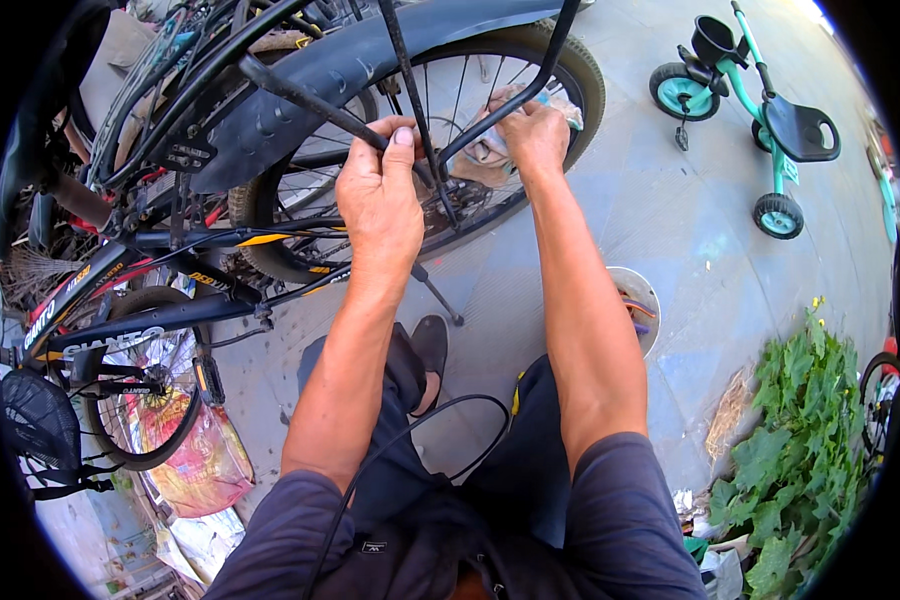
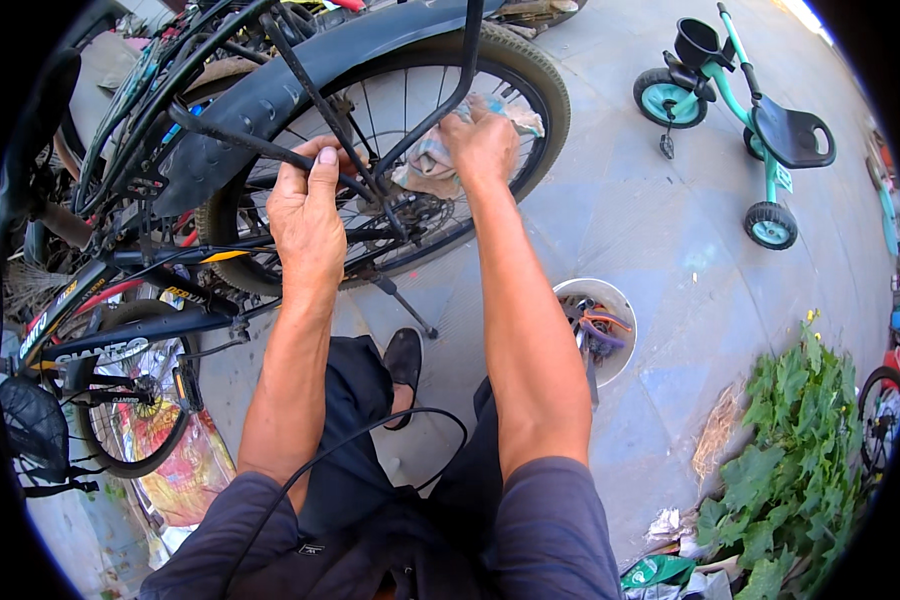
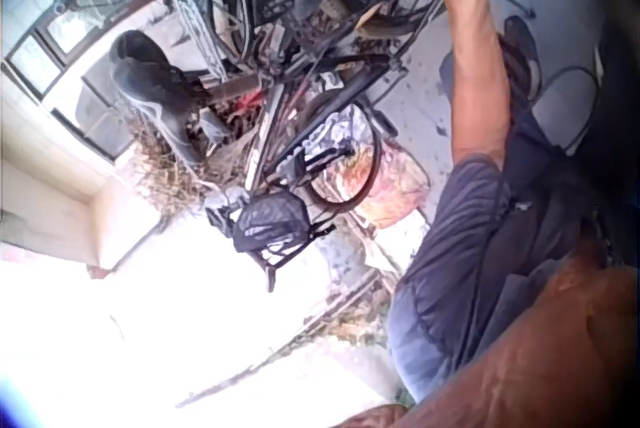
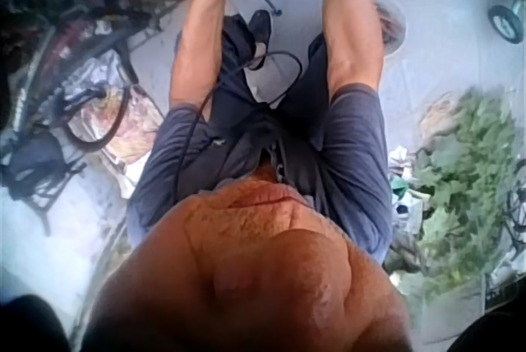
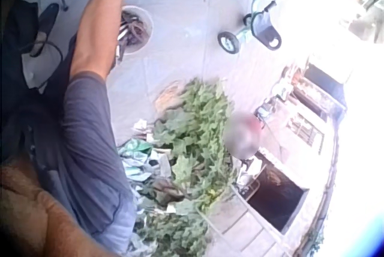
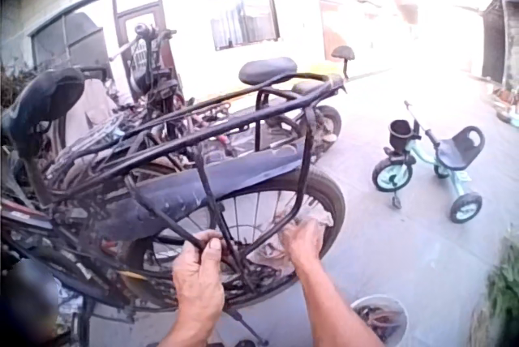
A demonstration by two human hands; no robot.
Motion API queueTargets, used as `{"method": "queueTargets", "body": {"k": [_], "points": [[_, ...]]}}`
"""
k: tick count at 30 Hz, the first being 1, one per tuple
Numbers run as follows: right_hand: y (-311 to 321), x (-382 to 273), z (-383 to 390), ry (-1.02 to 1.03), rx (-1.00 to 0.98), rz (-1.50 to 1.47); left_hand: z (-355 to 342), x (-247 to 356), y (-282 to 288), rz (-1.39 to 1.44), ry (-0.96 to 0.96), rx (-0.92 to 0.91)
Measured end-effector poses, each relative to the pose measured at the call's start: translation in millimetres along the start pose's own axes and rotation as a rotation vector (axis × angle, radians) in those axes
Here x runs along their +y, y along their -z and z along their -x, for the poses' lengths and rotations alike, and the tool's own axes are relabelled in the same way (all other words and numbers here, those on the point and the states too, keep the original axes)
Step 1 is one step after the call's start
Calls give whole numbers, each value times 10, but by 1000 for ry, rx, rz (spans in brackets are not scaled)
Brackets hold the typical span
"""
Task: The person uses a multi-tool to tighten a bolt on the bicycle seat post. They then use a cloth to wipe the bicycle frame and the rear wheel area.
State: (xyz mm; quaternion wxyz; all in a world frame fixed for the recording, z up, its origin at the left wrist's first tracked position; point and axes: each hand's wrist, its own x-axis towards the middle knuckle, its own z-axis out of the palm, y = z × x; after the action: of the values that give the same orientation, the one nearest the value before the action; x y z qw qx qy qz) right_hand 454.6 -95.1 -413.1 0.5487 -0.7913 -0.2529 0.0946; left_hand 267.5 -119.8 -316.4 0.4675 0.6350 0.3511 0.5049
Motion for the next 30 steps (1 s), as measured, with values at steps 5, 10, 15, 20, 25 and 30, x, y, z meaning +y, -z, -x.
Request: {"method": "queueTargets", "body": {"k": [5, 10, 15, 20, 25, 30], "points": [[345, -374, -2, -37, 65, -322, -4, -37, 22, 22, -18, 11], [205, -353, 12, -57, 66, -247, 7, -22, 40, -15, -28, -15], [230, -253, 2, 38, -178, 344, 6, -11, 72, 18, -4, -42], [406, -275, -6, -45, -386, 562, -11, 1, 77, 8, -1, -48], [272, -217, 132, 89, -531, 421, -11, 9, 58, 34, 4, -41], [296, -312, 19, -5, -377, -278, -2, 8, 62, 10, 36, -51]]}}
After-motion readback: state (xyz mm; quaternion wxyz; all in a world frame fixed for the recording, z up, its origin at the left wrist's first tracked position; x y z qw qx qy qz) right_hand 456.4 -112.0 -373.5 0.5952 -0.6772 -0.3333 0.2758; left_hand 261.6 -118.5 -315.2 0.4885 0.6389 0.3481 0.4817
